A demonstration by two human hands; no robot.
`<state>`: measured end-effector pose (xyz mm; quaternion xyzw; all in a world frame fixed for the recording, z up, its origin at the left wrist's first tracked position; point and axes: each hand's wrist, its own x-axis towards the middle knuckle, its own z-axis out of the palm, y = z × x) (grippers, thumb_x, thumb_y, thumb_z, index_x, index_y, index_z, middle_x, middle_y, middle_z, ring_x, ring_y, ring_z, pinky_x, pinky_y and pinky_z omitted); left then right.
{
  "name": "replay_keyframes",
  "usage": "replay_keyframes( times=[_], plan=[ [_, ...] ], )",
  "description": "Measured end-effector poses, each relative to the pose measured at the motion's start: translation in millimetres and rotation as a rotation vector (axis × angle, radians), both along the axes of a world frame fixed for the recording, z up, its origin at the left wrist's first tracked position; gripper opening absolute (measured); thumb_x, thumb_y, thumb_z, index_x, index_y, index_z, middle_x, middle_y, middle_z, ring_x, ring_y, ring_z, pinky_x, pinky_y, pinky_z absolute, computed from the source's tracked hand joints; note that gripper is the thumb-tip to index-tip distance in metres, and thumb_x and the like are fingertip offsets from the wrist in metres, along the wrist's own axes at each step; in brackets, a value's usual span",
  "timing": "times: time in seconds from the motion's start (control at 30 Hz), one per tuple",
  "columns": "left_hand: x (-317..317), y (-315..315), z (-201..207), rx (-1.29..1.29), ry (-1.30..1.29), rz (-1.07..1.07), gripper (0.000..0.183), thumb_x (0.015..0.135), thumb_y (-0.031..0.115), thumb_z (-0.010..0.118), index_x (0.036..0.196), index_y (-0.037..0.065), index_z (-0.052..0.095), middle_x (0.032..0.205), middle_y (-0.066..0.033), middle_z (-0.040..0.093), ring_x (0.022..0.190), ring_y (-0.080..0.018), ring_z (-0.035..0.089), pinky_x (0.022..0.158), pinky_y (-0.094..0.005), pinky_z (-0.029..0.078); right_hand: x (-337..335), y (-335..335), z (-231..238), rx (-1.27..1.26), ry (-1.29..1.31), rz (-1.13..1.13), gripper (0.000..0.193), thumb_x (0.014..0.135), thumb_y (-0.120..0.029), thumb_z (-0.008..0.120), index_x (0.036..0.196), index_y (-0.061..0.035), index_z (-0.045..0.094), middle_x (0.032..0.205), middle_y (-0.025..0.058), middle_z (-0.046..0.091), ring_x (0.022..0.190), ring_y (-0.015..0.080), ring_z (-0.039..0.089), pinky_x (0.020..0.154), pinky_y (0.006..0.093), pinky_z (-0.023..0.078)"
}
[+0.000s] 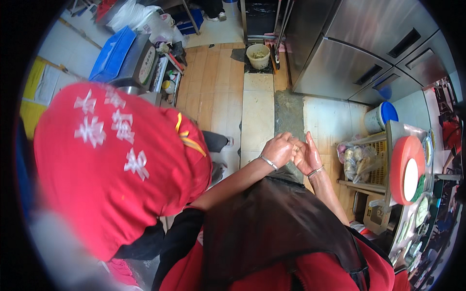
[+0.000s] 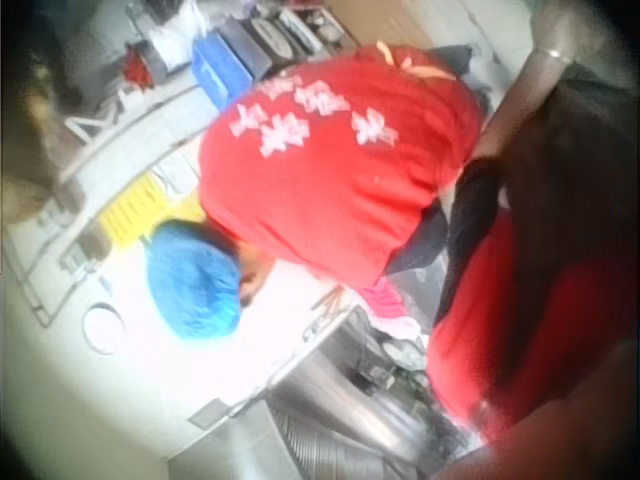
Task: The person repeatedly stretches and folds dough to form thin noodles, then places them into a large pot of boiling water. The person uses chopsticks to stir the noodles in the pot. The person also dusts dough with flour and continues pulling noodles from a dough block.
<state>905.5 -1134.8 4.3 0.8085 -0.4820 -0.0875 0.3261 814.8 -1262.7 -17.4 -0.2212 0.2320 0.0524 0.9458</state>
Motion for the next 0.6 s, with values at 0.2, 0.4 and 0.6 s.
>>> replay_keyframes(
  times=[0.2,0.4,0.6],
  plan=[
    [51,-58,-1,-0.096,0.578,0.085,0.025,0.071,0.010,0.067,0.095,0.014,0.071,0.083,-0.0143,0.066,0.077,-0.0257,0.066,0.068,-0.0363,0.052,57,-76,-14,-0.044,0.172,0.208,0.063,0.093,-0.059,0.039,0.118,-0.0026,0.055,0.106,0.0169,0.064,0.096,0.0251,0.064,0.083,0.0397,0.053],
    [136,-102,-12,0.120,0.431,-0.004,0.035,0.069,0.017,0.067,0.101,0.009,0.055,0.097,-0.0134,0.059,0.095,-0.0346,0.058,0.079,-0.0427,0.048,168,-91,-35,0.078,0.113,0.107,0.052,0.093,-0.051,0.044,0.116,-0.0054,0.056,0.107,0.0152,0.065,0.098,0.0278,0.063,0.083,0.0428,0.053],
    [318,-122,-19,0.286,0.261,0.083,0.052,0.061,0.019,0.073,0.104,0.000,0.050,0.110,-0.0179,0.054,0.108,-0.0342,0.051,0.085,-0.0391,0.048,330,-116,-43,-0.196,0.393,0.130,0.037,0.094,-0.048,0.045,0.099,-0.0130,0.057,0.079,0.0023,0.064,0.051,0.0179,0.058,0.036,0.0290,0.047]
  ],
)
